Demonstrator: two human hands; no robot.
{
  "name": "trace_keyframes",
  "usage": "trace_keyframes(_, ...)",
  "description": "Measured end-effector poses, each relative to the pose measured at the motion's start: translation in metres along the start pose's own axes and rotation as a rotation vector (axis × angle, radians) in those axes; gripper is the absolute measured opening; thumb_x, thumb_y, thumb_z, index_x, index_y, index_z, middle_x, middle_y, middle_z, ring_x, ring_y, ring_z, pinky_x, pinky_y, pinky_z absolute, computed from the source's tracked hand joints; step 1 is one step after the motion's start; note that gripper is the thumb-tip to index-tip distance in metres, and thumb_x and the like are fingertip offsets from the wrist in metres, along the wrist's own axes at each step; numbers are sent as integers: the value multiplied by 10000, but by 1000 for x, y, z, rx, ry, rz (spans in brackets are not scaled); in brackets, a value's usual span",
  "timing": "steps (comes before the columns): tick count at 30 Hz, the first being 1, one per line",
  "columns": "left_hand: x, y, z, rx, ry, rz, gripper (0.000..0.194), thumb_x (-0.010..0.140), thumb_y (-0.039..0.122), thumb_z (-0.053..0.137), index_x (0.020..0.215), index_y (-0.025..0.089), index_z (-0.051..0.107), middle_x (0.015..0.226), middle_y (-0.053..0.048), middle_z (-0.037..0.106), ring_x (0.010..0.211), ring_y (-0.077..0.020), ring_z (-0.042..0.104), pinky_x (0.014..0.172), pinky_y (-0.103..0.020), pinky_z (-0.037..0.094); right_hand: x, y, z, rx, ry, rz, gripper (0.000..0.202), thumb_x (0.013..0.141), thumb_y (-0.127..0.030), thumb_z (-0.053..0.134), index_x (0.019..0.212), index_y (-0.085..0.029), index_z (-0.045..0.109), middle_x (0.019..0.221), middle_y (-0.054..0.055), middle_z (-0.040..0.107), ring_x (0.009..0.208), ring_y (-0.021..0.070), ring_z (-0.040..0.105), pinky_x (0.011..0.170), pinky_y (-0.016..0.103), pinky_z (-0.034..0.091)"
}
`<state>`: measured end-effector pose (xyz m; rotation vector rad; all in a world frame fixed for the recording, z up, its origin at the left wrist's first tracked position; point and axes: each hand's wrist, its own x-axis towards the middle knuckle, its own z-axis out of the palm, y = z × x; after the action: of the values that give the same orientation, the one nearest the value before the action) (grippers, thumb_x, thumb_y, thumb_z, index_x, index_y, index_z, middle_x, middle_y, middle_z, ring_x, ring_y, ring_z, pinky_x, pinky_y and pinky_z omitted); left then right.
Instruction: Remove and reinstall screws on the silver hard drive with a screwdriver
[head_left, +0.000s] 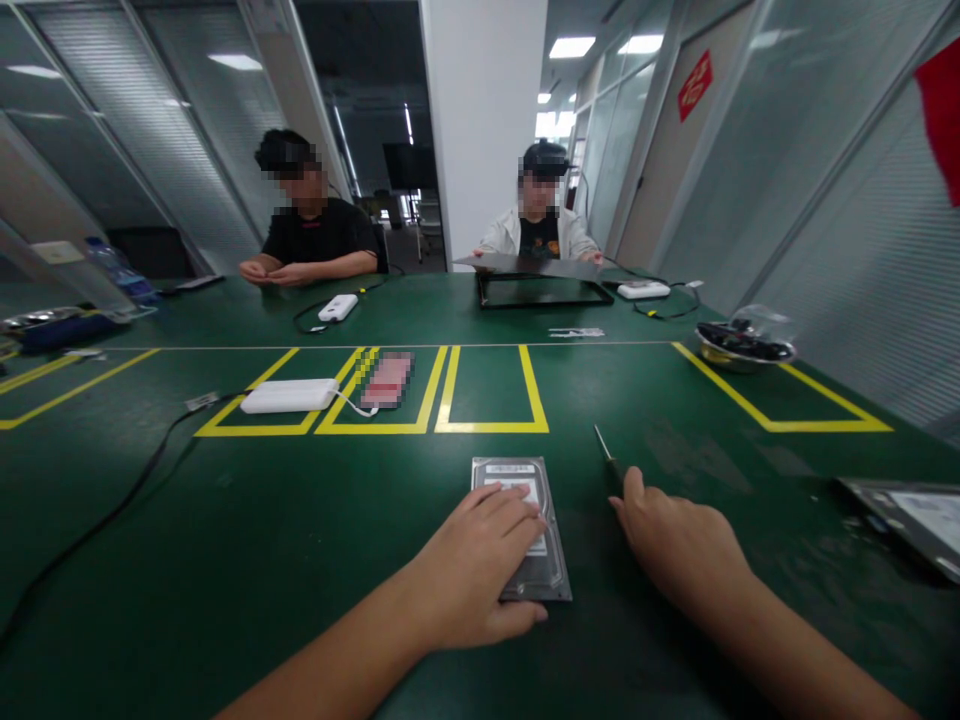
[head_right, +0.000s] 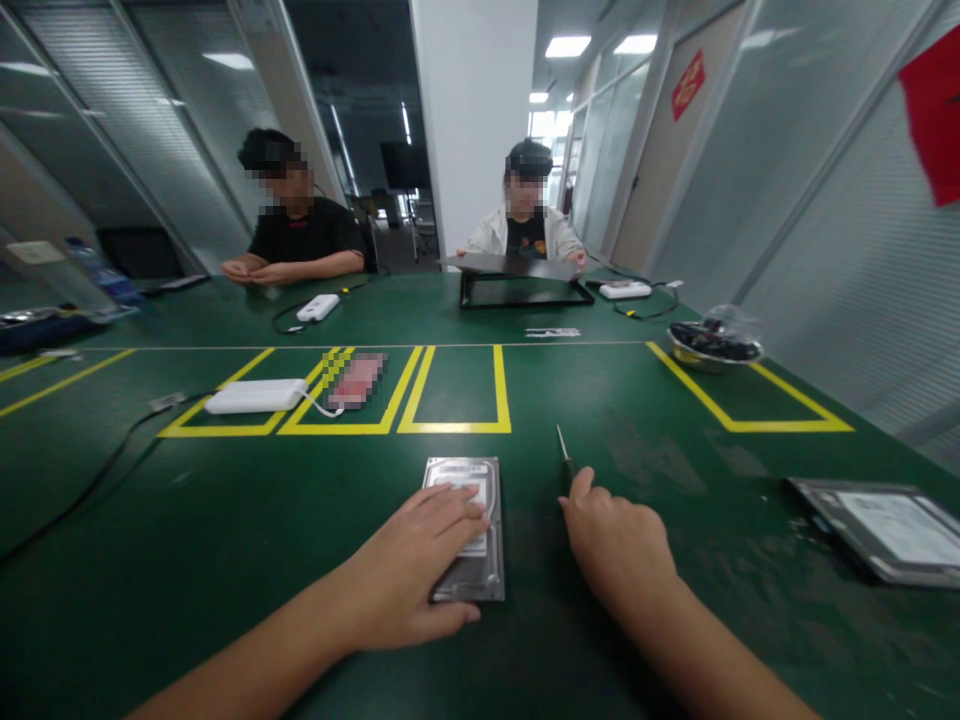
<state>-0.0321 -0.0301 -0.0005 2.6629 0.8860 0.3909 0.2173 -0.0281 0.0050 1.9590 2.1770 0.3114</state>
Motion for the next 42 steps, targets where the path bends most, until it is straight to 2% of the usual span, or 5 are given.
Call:
trace_keyframes(18,0,4,-21,15,-92,5,796,789,610,676,1429,196,447,1463,-117,472,1417,-308,340,1208,-463,193,2,11,7,19,-37,40,445,1032,-340,434,1388,-75,464,976,132,681,807,279,692,628,408,582)
trace_keyframes(27,-14,-13,-55,-63,-139,-241,1205,650,726,720,1582,287,96,1650,-104,15,1480,-448,83,1174,-619,163,-2,15,3,7,-45,26,405,1042,-319,397,1404,-148,458,1015,90,686,829,254,692,634,374,574)
trace_keyframes(33,-37,-37,-48,-156,-220,-363,1418,536,696,808,1569,308,-84,1640,-107,-108,1486,-435,-13,1173,-624,153,2,19,0,94,-127,64,348,1050,-320,342,1335,-225,517,1132,76,663,937,265,681,692,395,572)
trace_keyframes(37,-44,-50,-34,-194,-168,-327,1443,531,682,821,1563,302,-113,1642,-104,-80,1480,-438,-34,1180,-634,94,4,38,4,153,-125,111,348,1041,-321,328,1283,-243,566,1187,71,639,990,273,663,742,412,561)
trace_keyframes(42,-44,-59,-24,-196,-119,-291,1415,549,685,815,1570,287,-80,1646,-119,-7,1480,-447,7,1183,-630,99,7,97,12,128,-113,177,343,1005,-290,397,1246,-221,632,1221,108,612,1026,286,644,817,418,542)
